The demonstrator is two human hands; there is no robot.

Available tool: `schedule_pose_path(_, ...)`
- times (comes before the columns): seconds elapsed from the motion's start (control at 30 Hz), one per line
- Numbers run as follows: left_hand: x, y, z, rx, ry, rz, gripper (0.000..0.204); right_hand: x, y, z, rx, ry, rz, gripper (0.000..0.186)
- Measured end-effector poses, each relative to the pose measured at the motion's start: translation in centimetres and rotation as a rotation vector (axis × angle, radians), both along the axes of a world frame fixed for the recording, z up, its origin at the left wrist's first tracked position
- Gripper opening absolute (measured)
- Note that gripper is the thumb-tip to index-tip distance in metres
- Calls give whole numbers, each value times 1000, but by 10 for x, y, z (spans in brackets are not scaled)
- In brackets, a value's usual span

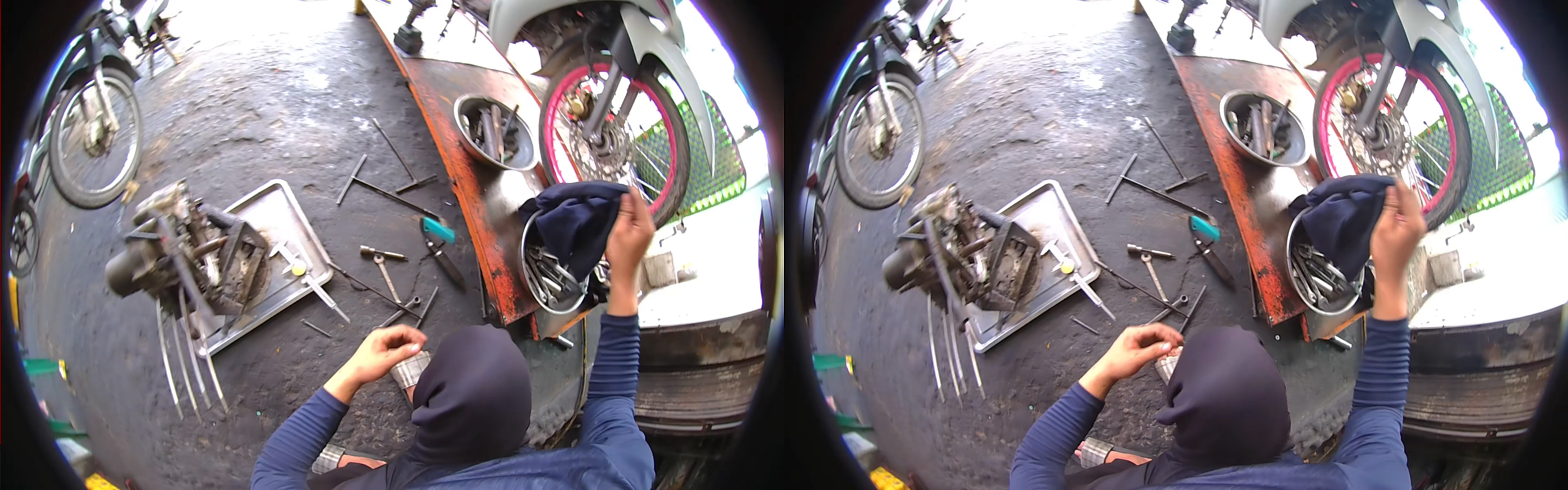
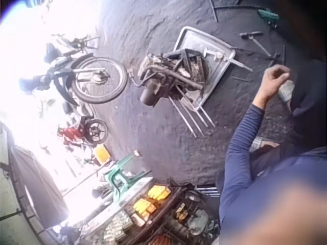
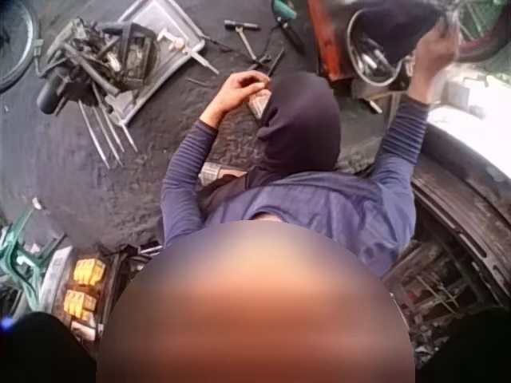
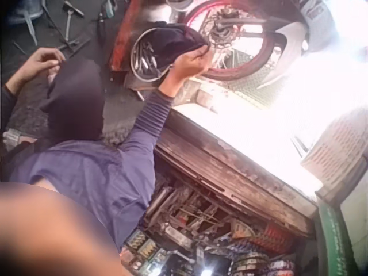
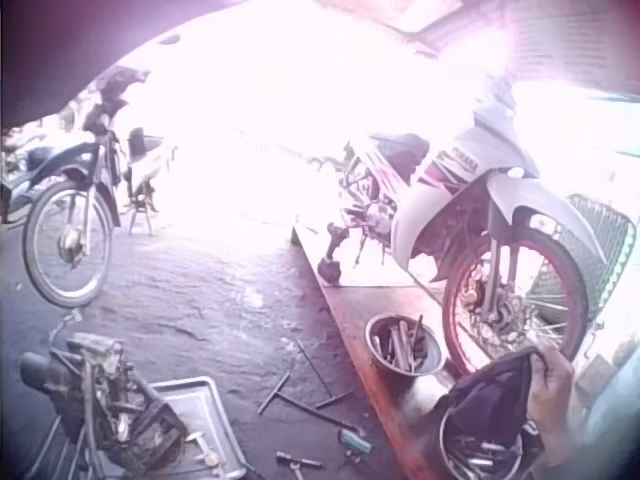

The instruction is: Cleaning and measuring components of a disassembled motorcycle engine block.

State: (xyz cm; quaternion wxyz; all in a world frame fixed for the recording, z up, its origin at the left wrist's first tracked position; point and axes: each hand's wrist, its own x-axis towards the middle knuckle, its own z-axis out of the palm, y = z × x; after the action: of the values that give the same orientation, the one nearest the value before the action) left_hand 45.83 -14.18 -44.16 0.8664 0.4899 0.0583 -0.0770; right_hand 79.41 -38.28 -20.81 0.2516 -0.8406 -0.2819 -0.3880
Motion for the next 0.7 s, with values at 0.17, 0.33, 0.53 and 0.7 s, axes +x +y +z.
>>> schedule_pose_path(0.17,43,0,57,-18,-118,268,30,-80,60,66,211,776,528,23)
schedule_pose_path(0.33,21,16,79,-289,-352,344,41,-117,144,18,-529,1631,1148,35)
schedule_pose_path(0.53,-64,26,39,-459,-265,45,19,-40,196,-274,-837,1316,198,49)
schedule_pose_path(0.7,-142,52,89,379,-224,11,10,-79,166,-365,-846,1078,-45,72)
